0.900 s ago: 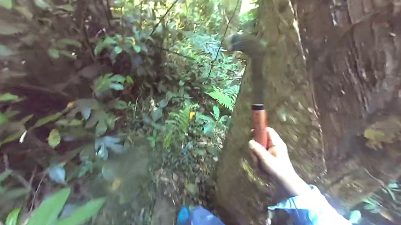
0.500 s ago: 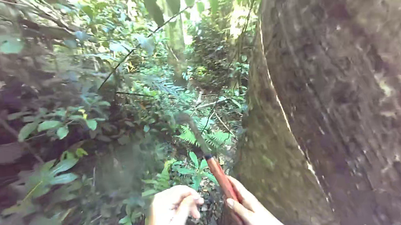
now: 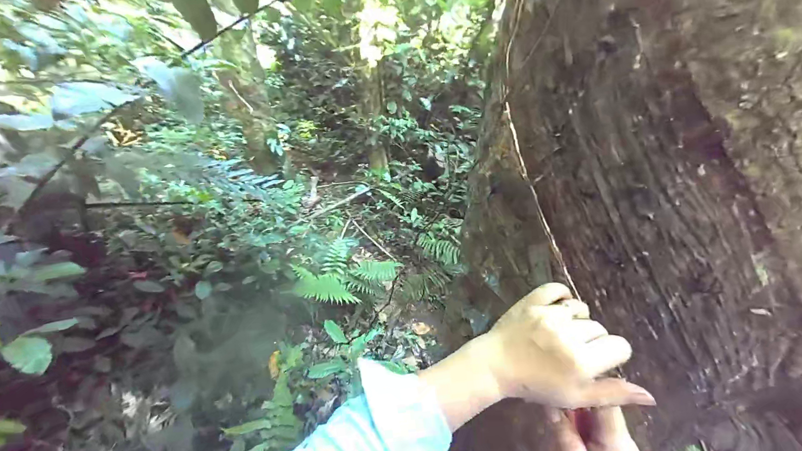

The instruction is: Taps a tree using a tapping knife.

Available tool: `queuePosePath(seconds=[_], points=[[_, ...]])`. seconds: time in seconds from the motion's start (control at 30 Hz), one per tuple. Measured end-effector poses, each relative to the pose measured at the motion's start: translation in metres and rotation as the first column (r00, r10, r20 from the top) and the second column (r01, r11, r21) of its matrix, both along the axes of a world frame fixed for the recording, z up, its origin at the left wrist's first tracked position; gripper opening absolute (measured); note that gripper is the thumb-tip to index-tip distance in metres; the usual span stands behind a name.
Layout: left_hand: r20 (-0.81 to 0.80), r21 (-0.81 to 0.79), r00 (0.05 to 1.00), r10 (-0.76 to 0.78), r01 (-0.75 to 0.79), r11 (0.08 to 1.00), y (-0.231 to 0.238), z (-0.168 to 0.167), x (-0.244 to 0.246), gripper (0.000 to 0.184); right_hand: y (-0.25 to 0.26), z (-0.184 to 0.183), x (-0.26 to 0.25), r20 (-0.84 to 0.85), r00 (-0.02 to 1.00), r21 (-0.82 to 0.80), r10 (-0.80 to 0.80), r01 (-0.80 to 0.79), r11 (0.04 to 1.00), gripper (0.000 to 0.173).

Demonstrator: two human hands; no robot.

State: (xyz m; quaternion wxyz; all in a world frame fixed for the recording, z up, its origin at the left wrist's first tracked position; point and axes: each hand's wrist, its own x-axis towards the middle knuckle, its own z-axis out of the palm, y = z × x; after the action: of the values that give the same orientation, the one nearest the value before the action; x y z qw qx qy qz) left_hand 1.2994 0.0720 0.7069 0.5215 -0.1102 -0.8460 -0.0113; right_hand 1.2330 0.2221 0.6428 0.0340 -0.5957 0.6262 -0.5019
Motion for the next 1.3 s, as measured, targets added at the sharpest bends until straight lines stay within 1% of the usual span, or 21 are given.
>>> queuePosePath(seconds=[0.1, 0.17, 0.23, 0.3, 0.37, 0.47, 0.57, 0.67, 0.77, 0.83, 0.93, 1.0, 1.03, 1.07, 1.1, 1.2, 1.23, 1.3], points=[[-0.068, -0.057, 0.991, -0.116, 0.112, 0.992, -0.022, 0.029, -0.001, 0.059, -0.026, 0.022, 0.024, -0.111, 0.975, -0.1, -0.191, 0.18, 0.979, 0.027], [-0.122, -0.08, 0.979, -0.166, 0.156, 0.984, -0.039, 0.046, -0.001, 0.066, -0.051, 0.036, 0.034, -0.188, 0.933, -0.164, -0.307, 0.278, 0.947, 0.023], [-0.172, -0.089, 0.96, -0.22, 0.207, 0.974, -0.061, 0.059, -0.001, 0.071, -0.079, 0.047, 0.038, -0.26, 0.881, -0.248, -0.396, 0.336, 0.909, 0.02], [-0.167, -0.085, 0.945, -0.28, 0.269, 0.959, -0.085, 0.07, -0.003, 0.075, -0.106, 0.06, 0.041, -0.302, 0.832, -0.294, -0.466, 0.383, 0.876, 0.021], [-0.169, -0.087, 0.928, -0.332, 0.322, 0.943, -0.108, 0.078, -0.007, 0.078, -0.128, 0.071, 0.044, -0.321, 0.802, -0.291, -0.504, 0.423, 0.858, 0.022], [-0.218, -0.127, 0.899, -0.38, 0.36, 0.924, -0.136, 0.087, -0.017, 0.08, -0.156, 0.083, 0.045, -0.336, 0.76, -0.295, -0.556, 0.475, 0.829, 0.025], [-0.255, -0.141, 0.878, -0.405, 0.381, 0.914, -0.154, 0.096, -0.024, 0.077, -0.172, 0.099, 0.048, -0.362, 0.715, -0.259, -0.598, 0.539, 0.802, 0.027], [-0.331, -0.139, 0.84, -0.43, 0.407, 0.903, -0.164, 0.108, -0.031, 0.075, -0.179, 0.117, 0.05, -0.428, 0.643, -0.235, -0.635, 0.6, 0.765, 0.027], [-0.404, -0.119, 0.803, -0.439, 0.43, 0.895, -0.166, 0.113, -0.038, 0.078, -0.179, 0.128, 0.05, -0.499, 0.558, -0.196, -0.663, 0.673, 0.713, 0.026], [-0.437, -0.102, 0.785, -0.44, 0.442, 0.891, -0.162, 0.112, -0.042, 0.079, -0.175, 0.13, 0.048, -0.516, 0.534, -0.166, -0.67, 0.705, 0.689, 0.026], [-0.429, -0.052, 0.774, -0.466, 0.494, 0.868, -0.136, 0.095, -0.034, 0.079, -0.145, 0.122, 0.06, -0.495, 0.571, -0.034, -0.655, 0.74, 0.672, 0.025], [-0.409, -0.048, 0.77, -0.489, 0.517, 0.855, -0.117, 0.08, -0.025, 0.081, -0.124, 0.106, 0.065, -0.518, 0.578, -0.055, -0.63, 0.713, 0.699, 0.024], [-0.402, -0.054, 0.771, -0.494, 0.518, 0.854, -0.114, 0.077, -0.023, 0.081, -0.12, 0.102, 0.064, -0.523, 0.576, -0.071, -0.628, 0.705, 0.706, 0.022], [-0.393, -0.054, 0.778, -0.49, 0.512, 0.857, -0.115, 0.079, -0.023, 0.081, -0.121, 0.105, 0.064, -0.512, 0.59, -0.048, -0.624, 0.706, 0.707, 0.021], [-0.39, -0.058, 0.785, -0.481, 0.5, 0.864, -0.119, 0.085, -0.024, 0.079, -0.128, 0.114, 0.066, -0.486, 0.611, -0.011, -0.624, 0.71, 0.704, 0.024], [-0.407, -0.09, 0.784, -0.468, 0.476, 0.875, -0.148, 0.111, -0.04, 0.077, -0.163, 0.147, 0.062, -0.425, 0.647, 0.155, -0.633, 0.741, 0.653, 0.03], [-0.427, -0.102, 0.777, -0.463, 0.467, 0.878, -0.156, 0.115, -0.045, 0.079, -0.171, 0.151, 0.059, -0.435, 0.637, 0.183, -0.637, 0.755, 0.63, 0.031], [-0.466, -0.081, 0.771, -0.434, 0.451, 0.889, -0.152, 0.11, -0.045, 0.08, -0.169, 0.146, 0.058, -0.468, 0.609, 0.18, -0.641, 0.776, 0.605, 0.031]])
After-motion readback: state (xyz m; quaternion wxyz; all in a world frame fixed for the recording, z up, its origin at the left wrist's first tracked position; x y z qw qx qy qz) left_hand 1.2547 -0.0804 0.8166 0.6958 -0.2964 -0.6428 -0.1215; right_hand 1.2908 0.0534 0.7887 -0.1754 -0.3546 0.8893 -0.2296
